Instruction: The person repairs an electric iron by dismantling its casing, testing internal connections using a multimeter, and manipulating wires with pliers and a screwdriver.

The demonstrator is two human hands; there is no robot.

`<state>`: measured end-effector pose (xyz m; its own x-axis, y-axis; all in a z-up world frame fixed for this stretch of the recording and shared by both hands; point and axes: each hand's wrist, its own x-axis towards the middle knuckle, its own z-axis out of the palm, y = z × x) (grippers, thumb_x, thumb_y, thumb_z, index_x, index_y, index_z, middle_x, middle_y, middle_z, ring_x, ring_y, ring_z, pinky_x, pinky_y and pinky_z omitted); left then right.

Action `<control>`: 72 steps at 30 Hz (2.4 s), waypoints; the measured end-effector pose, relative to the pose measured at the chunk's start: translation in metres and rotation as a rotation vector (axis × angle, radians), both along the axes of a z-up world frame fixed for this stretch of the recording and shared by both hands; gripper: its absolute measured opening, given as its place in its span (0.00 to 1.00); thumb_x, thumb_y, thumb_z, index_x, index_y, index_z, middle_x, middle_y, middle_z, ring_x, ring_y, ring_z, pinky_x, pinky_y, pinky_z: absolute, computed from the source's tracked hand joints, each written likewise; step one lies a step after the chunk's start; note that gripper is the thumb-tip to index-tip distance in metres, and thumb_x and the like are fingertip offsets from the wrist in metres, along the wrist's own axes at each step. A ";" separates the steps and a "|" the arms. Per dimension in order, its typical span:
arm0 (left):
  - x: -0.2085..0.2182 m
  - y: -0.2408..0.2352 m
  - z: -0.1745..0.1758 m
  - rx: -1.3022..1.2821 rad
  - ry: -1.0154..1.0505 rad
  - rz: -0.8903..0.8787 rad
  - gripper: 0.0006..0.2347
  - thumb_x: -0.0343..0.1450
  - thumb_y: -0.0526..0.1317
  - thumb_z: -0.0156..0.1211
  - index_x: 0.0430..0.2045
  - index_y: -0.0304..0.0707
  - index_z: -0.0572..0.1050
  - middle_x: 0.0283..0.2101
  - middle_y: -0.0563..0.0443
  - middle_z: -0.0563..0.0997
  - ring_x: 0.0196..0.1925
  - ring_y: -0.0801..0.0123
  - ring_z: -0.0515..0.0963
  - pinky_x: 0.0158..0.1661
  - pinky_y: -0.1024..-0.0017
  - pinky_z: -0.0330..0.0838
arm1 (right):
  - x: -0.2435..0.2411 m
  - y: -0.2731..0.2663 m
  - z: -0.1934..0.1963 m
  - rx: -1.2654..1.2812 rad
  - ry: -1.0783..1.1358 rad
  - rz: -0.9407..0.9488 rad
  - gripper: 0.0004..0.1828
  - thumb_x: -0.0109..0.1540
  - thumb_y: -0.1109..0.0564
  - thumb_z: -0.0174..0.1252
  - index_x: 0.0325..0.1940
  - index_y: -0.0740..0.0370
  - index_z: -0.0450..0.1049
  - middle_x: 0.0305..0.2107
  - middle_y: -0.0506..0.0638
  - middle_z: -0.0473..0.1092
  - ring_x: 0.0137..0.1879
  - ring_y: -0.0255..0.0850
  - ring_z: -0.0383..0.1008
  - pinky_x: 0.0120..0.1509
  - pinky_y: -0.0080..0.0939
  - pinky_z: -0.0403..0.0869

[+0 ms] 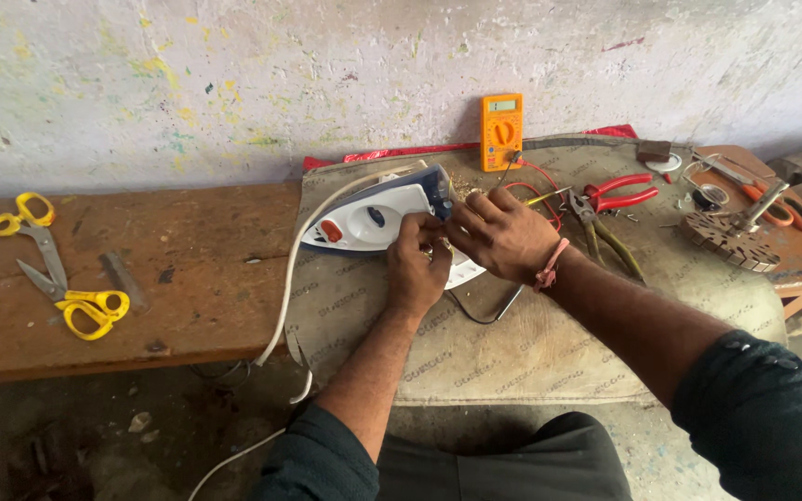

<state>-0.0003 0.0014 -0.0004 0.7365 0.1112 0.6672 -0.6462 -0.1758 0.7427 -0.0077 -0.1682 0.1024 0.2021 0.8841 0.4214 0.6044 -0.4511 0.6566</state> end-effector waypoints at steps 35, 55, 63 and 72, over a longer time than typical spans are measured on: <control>-0.005 0.000 0.007 0.016 -0.089 -0.017 0.07 0.67 0.27 0.54 0.37 0.32 0.75 0.37 0.45 0.85 0.38 0.60 0.86 0.39 0.67 0.78 | -0.004 -0.004 -0.017 0.369 0.179 -0.099 0.13 0.60 0.58 0.54 0.49 0.60 0.75 0.36 0.51 0.72 0.42 0.47 0.75 0.42 0.47 0.75; -0.002 0.004 0.003 0.051 -0.062 -0.079 0.14 0.68 0.26 0.51 0.46 0.30 0.77 0.42 0.42 0.85 0.41 0.58 0.86 0.42 0.67 0.79 | 0.027 0.030 -0.064 1.247 0.916 -0.473 0.12 0.61 0.54 0.58 0.31 0.65 0.81 0.18 0.60 0.74 0.26 0.48 0.77 0.32 0.47 0.75; -0.001 0.003 -0.002 0.097 -0.150 0.016 0.12 0.69 0.29 0.60 0.46 0.31 0.75 0.40 0.46 0.85 0.38 0.60 0.84 0.43 0.65 0.78 | 0.006 -0.070 -0.075 1.464 0.879 -0.447 0.18 0.68 0.48 0.57 0.38 0.67 0.78 0.22 0.52 0.72 0.30 0.35 0.69 0.34 0.41 0.71; -0.008 -0.001 0.006 0.312 -0.281 0.260 0.12 0.66 0.35 0.67 0.41 0.38 0.76 0.38 0.51 0.82 0.42 0.55 0.78 0.47 0.56 0.68 | 0.090 -0.258 -0.064 0.964 0.588 -1.216 0.15 0.66 0.56 0.55 0.51 0.66 0.79 0.44 0.67 0.77 0.48 0.59 0.79 0.50 0.55 0.77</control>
<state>-0.0083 0.0005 0.0054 0.4980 0.0309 0.8666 -0.7188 -0.5443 0.4325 0.0827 -0.4266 0.0382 0.8532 -0.4228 0.3053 -0.3346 -0.8929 -0.3013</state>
